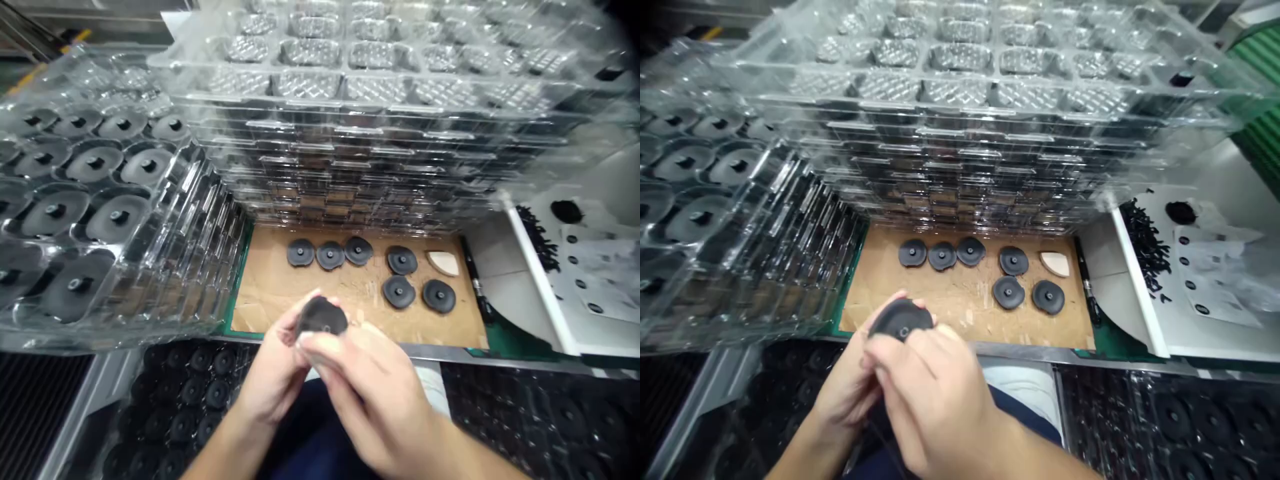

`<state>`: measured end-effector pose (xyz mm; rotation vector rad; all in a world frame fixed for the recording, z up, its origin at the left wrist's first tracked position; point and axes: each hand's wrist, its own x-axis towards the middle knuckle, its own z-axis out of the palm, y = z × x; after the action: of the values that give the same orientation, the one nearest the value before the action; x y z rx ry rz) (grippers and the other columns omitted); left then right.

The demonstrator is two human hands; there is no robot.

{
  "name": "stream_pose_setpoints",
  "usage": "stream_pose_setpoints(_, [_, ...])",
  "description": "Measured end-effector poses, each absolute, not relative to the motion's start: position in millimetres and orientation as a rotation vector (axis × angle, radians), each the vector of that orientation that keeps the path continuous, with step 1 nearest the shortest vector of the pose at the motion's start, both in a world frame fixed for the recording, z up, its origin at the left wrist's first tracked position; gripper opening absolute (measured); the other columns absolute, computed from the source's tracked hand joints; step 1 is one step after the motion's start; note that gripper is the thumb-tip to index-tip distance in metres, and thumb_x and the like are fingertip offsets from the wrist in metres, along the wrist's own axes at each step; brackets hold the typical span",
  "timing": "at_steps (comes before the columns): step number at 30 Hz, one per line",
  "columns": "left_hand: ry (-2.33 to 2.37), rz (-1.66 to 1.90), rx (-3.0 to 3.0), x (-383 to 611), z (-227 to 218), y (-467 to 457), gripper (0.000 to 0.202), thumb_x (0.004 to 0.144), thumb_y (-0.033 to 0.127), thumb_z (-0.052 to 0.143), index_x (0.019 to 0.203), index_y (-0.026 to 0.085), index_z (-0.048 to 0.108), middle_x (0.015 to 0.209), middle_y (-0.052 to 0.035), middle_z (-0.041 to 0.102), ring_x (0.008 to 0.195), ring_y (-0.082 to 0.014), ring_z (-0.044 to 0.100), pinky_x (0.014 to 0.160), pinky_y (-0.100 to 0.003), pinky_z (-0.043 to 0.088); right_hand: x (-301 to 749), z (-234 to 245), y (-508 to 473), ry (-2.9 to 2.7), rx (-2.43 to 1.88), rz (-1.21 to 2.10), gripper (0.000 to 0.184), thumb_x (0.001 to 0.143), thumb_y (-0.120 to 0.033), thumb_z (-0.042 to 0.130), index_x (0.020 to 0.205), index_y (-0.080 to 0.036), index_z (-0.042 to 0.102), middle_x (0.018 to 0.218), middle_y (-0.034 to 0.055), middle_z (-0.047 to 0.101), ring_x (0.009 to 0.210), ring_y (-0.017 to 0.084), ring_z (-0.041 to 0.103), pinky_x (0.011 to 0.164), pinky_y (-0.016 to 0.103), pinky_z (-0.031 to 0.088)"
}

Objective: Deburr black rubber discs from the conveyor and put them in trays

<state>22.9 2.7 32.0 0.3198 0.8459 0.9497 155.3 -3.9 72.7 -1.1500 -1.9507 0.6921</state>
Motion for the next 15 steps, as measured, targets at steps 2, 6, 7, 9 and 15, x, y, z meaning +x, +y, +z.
stream_pose_setpoints(2, [0.851,0.942,0.312,26,33,3,0.058,0.050,0.026,0.088,0.105,0.027,0.070,0.104,-0.0011,0.073,0.093,-0.0190,0.068,0.083,-0.024,0.053,159,73,-6,-1.956,-1.170,0.776,0.021,0.090,-0.012,0.044,0.104,-0.015,0.059,0.082,0.0045,0.066,0.071,0.016,0.059,0.065,0.028,0.048])
stream_pose_setpoints(6, [0.828,0.870,0.346,38,33,2,0.047,0.058,0.030,0.084,0.102,0.022,0.071,0.094,-0.0037,0.074,0.099,-0.0221,0.066,0.090,-0.028,0.050,165,75,-3,-1.896,-1.267,0.498,0.025,0.092,-0.013,0.039,0.108,-0.011,0.058,0.090,0.0105,0.068,0.080,0.021,0.060,0.071,0.035,0.048])
stream_pose_setpoints(7, [0.826,0.863,0.346,40,34,2,0.044,0.060,0.028,0.083,0.102,0.022,0.071,0.093,-0.0032,0.074,0.099,-0.0219,0.067,0.092,-0.029,0.050,168,76,-4,-1.912,-1.228,0.493,0.026,0.092,-0.013,0.038,0.109,-0.010,0.057,0.089,0.0108,0.068,0.079,0.021,0.060,0.071,0.035,0.048])
stream_pose_setpoints(9, [0.809,0.860,0.329,41,36,1,0.044,0.060,0.023,0.083,0.102,0.025,0.071,0.096,-0.0011,0.074,0.097,-0.0202,0.067,0.092,-0.028,0.050,178,77,-8,-1.975,-1.133,0.602,0.025,0.091,-0.011,0.040,0.109,-0.011,0.057,0.084,0.0075,0.067,0.075,0.018,0.059,0.068,0.032,0.048])
stream_pose_setpoints(15, [0.777,0.780,0.280,47,42,1,0.046,0.059,0.018,0.083,0.102,0.028,0.070,0.104,0.0006,0.072,0.094,-0.0163,0.067,0.081,-0.020,0.053,207,87,-25,-2.064,-1.289,0.711,0.021,0.089,-0.010,0.043,0.102,-0.017,0.058,0.077,0.0027,0.066,0.065,0.016,0.056,0.061,0.029,0.043])
